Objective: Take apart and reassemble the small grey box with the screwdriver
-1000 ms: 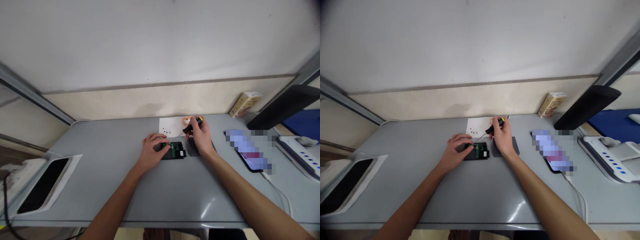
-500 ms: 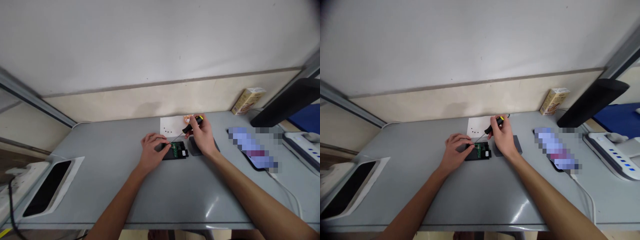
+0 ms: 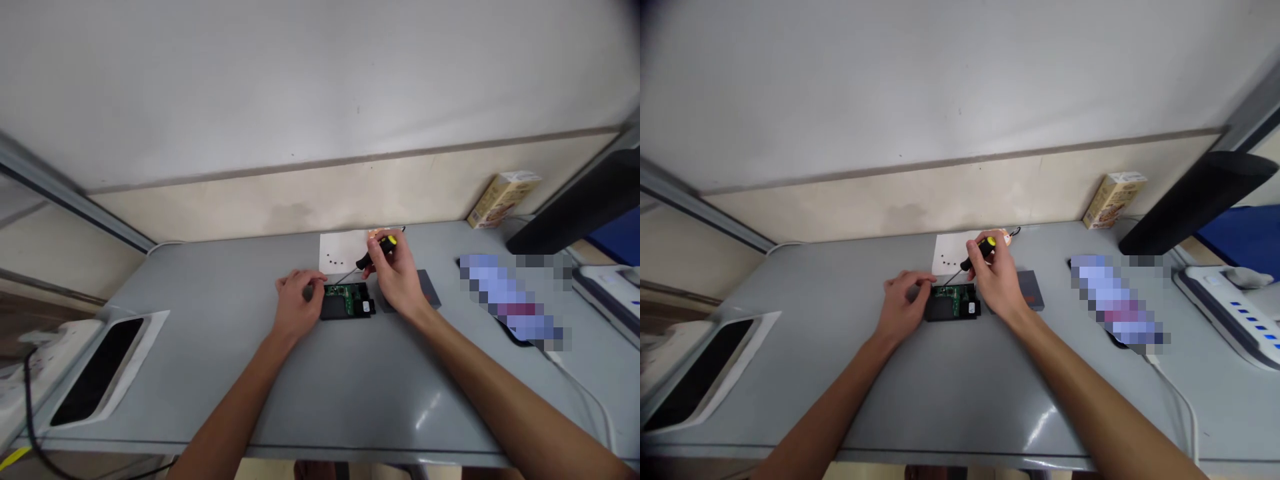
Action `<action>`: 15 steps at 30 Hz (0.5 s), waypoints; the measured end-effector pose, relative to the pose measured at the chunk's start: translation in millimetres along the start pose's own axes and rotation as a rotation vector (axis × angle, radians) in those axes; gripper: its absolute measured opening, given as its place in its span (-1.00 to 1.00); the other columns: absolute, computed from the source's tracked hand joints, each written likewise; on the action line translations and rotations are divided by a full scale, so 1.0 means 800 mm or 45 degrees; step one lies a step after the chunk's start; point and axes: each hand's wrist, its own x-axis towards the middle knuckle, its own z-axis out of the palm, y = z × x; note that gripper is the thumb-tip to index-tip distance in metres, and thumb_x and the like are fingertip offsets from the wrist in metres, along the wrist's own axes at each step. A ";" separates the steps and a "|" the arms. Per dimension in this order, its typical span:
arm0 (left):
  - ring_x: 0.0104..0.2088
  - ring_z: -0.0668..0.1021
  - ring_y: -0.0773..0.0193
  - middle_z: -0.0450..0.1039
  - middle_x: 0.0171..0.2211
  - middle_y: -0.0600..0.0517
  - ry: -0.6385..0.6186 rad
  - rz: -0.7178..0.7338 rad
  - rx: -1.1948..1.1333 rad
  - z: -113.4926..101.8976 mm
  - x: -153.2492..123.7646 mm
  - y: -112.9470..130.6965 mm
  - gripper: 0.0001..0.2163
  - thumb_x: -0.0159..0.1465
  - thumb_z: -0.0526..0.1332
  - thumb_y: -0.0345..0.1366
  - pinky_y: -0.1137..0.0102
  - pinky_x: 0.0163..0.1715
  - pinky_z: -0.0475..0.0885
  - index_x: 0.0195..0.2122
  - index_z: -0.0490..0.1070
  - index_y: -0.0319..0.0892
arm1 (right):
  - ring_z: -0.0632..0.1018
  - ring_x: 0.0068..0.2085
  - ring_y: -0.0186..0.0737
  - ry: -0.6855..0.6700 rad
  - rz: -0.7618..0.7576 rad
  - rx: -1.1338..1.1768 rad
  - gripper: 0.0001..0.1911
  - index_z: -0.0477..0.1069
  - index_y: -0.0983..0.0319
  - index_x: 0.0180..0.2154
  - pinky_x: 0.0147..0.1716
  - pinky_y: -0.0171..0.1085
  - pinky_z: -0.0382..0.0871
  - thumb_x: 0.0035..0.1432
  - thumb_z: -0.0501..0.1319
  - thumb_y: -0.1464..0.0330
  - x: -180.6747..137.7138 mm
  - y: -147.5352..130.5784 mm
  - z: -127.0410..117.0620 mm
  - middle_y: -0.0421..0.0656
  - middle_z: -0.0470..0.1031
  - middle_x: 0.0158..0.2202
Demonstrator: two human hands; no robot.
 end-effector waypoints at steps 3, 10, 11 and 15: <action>-0.16 0.58 0.15 0.63 -0.21 0.08 0.005 0.012 0.039 0.004 -0.001 -0.001 -0.82 0.39 0.10 -0.32 0.06 0.03 0.24 -0.22 0.52 -0.03 | 0.48 -0.49 -0.37 -0.026 0.009 0.007 -0.65 0.27 0.10 -0.11 -0.55 -0.32 0.42 0.29 0.22 0.00 0.000 0.000 0.000 -0.24 0.39 -0.30; -0.21 0.59 0.19 0.63 -0.21 0.10 -0.064 0.048 0.058 0.004 -0.002 -0.001 -0.80 0.38 0.08 -0.33 0.12 -0.02 0.27 -0.23 0.51 -0.05 | 0.50 -0.48 -0.34 -0.071 0.003 -0.045 -0.66 0.28 0.10 -0.12 -0.52 -0.31 0.44 0.30 0.22 0.01 -0.002 0.000 0.000 -0.26 0.39 -0.35; -0.20 0.59 0.19 0.63 -0.21 0.10 -0.089 0.058 0.045 0.003 -0.002 0.000 -0.80 0.39 0.08 -0.34 0.13 -0.02 0.28 -0.24 0.51 -0.05 | 0.50 -0.48 -0.34 -0.069 0.003 -0.046 -0.66 0.28 0.10 -0.12 -0.52 -0.31 0.44 0.29 0.22 0.01 -0.001 0.000 0.000 -0.26 0.39 -0.35; -0.23 0.59 0.21 0.63 -0.24 0.12 -0.158 0.063 0.000 0.000 0.000 0.002 -0.78 0.40 0.06 -0.35 0.14 0.00 0.28 -0.26 0.50 -0.06 | 0.50 -0.48 -0.35 -0.057 0.009 -0.036 -0.66 0.28 0.10 -0.12 -0.52 -0.31 0.45 0.29 0.22 0.01 0.000 0.003 -0.001 -0.26 0.39 -0.33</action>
